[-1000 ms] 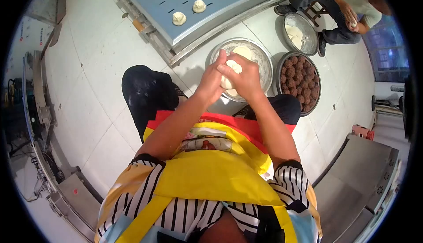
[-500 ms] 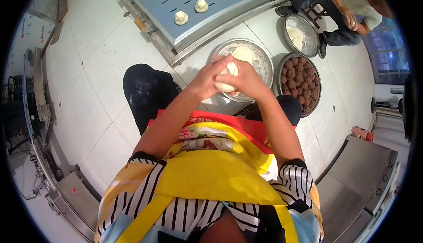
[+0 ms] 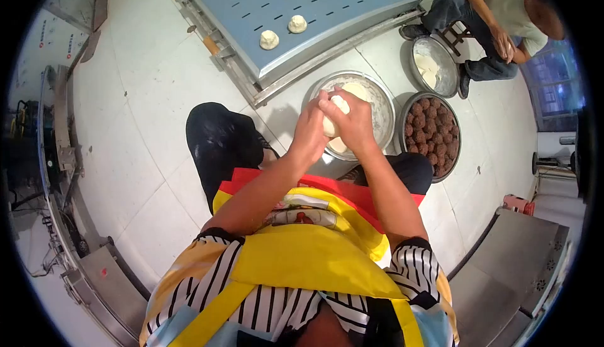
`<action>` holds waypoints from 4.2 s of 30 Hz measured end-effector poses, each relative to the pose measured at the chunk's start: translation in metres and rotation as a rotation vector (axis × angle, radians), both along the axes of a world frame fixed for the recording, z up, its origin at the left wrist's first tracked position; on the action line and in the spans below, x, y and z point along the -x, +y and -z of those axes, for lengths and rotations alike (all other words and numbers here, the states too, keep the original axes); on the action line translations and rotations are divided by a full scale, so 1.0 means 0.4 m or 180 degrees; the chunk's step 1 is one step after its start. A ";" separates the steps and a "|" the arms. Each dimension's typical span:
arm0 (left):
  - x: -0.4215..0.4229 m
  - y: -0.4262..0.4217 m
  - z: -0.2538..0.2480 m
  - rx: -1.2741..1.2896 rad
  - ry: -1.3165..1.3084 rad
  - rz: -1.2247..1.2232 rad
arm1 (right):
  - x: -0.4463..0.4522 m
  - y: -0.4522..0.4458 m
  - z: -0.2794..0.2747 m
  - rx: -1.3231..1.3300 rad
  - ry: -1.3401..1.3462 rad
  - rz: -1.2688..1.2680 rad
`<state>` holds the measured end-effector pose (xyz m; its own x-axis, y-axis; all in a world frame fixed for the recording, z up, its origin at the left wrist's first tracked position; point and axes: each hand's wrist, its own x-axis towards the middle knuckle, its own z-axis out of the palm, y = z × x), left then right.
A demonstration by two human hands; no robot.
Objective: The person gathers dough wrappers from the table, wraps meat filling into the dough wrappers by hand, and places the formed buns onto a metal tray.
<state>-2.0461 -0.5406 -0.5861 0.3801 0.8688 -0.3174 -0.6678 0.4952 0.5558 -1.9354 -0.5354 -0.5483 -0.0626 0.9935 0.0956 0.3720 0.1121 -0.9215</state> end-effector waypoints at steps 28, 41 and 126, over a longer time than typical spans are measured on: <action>0.027 -0.009 -0.021 0.0235 0.0221 0.0240 | -0.002 -0.004 0.009 0.0250 0.0074 -0.0233; 0.020 -0.012 0.011 -0.0133 0.0162 0.0324 | -0.002 -0.016 -0.012 0.0459 0.0826 -0.0341; 0.081 0.125 0.076 -0.5723 0.3953 -0.0479 | -0.097 0.052 0.143 0.2408 0.2440 0.0696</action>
